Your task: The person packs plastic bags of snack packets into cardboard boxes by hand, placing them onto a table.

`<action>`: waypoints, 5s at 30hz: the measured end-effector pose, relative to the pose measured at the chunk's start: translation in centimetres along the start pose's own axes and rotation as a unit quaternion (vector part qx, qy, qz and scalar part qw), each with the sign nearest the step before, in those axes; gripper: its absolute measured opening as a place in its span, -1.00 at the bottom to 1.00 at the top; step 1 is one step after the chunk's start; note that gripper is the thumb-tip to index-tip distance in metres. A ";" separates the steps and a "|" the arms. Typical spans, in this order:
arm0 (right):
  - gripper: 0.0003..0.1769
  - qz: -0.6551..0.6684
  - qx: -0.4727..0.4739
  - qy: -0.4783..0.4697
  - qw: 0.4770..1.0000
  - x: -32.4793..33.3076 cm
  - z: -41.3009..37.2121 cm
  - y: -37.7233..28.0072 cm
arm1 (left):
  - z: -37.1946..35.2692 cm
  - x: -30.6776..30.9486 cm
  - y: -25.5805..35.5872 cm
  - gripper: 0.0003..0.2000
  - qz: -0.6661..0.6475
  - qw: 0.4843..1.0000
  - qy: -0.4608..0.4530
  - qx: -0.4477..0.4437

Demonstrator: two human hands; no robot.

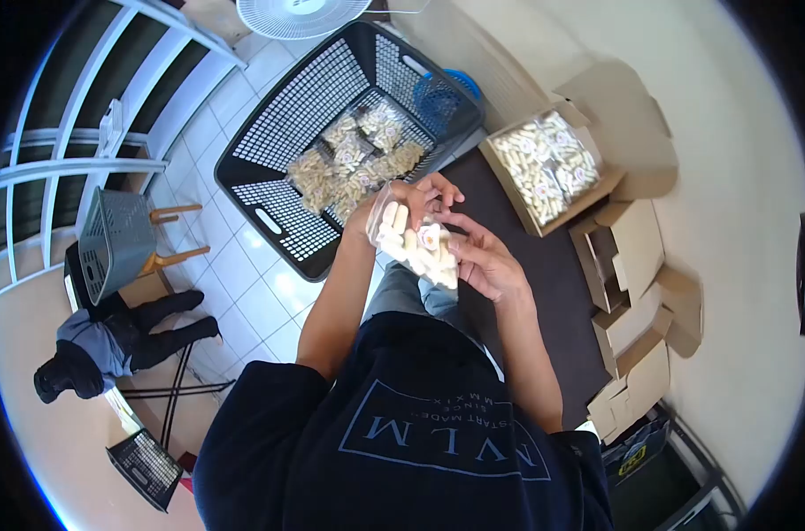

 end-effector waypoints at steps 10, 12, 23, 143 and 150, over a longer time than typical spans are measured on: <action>-0.78 -0.046 0.299 0.220 0.927 5.5 -13.2 -0.1 | 1.2 -11.4 -8.1 -0.60 0.060 0.924 0.342 0.160; -0.78 -0.055 0.325 0.235 0.914 6.3 -15.2 0.4 | 0.6 -12.5 -10.5 -0.75 0.234 0.903 0.306 0.189; -0.65 -0.082 0.353 0.222 0.905 8.9 -20.3 2.4 | 0.7 -18.3 -15.2 -0.88 0.323 0.914 0.196 0.148; -0.46 -0.199 0.186 0.634 0.724 24.7 -5.4 -20.3 | 26.2 13.6 -21.1 -0.72 0.558 0.816 0.032 0.146; -0.61 -0.267 0.166 0.692 0.650 24.8 -5.4 -21.6 | 27.0 13.0 -20.7 -0.73 0.614 0.778 0.006 0.133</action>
Point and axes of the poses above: each hand's wrist, its own z-axis towards the middle knuckle, its own x-axis out of the back of the hand, y = z × x, the point moved 4 cm from there along z, towards the middle knuckle, and after that the axes turned 3 degrees about -x, right-handed, at the moved point
